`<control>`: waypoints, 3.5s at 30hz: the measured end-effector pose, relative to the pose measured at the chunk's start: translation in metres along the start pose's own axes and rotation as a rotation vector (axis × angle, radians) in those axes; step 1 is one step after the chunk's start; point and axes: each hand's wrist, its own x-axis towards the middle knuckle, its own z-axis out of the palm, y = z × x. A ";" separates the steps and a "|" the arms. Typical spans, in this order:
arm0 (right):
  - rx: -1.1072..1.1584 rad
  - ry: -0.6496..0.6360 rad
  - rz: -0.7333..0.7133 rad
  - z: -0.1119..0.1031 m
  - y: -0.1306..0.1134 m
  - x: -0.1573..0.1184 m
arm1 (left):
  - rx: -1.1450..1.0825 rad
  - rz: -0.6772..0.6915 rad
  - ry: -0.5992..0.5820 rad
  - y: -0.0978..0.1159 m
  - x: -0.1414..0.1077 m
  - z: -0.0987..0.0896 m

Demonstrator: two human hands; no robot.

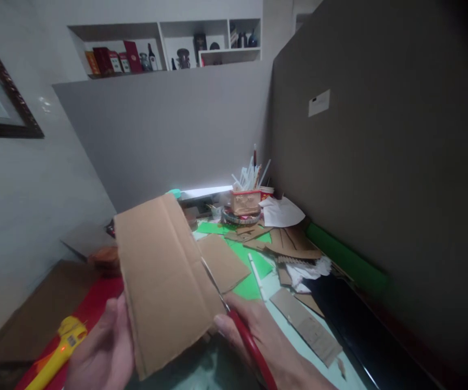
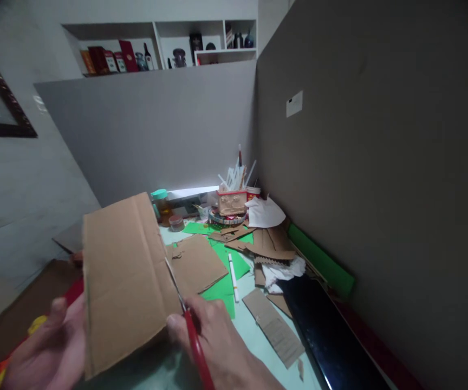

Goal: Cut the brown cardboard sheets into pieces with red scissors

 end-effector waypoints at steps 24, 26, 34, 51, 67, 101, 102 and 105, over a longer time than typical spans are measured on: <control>0.039 -0.085 0.116 0.011 0.004 0.004 | 0.343 -0.102 0.187 -0.008 -0.001 0.006; 0.077 -0.112 0.136 0.009 0.000 0.005 | 0.320 -0.140 0.193 -0.008 0.000 0.005; 0.122 -0.115 0.148 0.004 -0.008 0.002 | 0.285 -0.225 0.224 -0.009 0.001 0.003; -0.022 -0.097 0.152 0.019 0.018 0.002 | 0.337 -0.168 0.234 -0.014 0.001 0.003; -0.007 -0.129 0.254 0.006 0.002 0.003 | 0.382 -0.140 0.242 -0.019 -0.001 0.008; 0.043 -0.181 0.268 0.001 -0.002 0.004 | 0.373 -0.138 0.135 -0.021 -0.005 0.016; 0.020 -0.175 0.283 0.000 -0.004 0.004 | 0.377 -0.134 0.144 -0.022 -0.006 0.017; -0.027 -0.174 0.278 0.001 -0.002 0.004 | 0.384 -0.133 0.153 -0.023 -0.009 0.017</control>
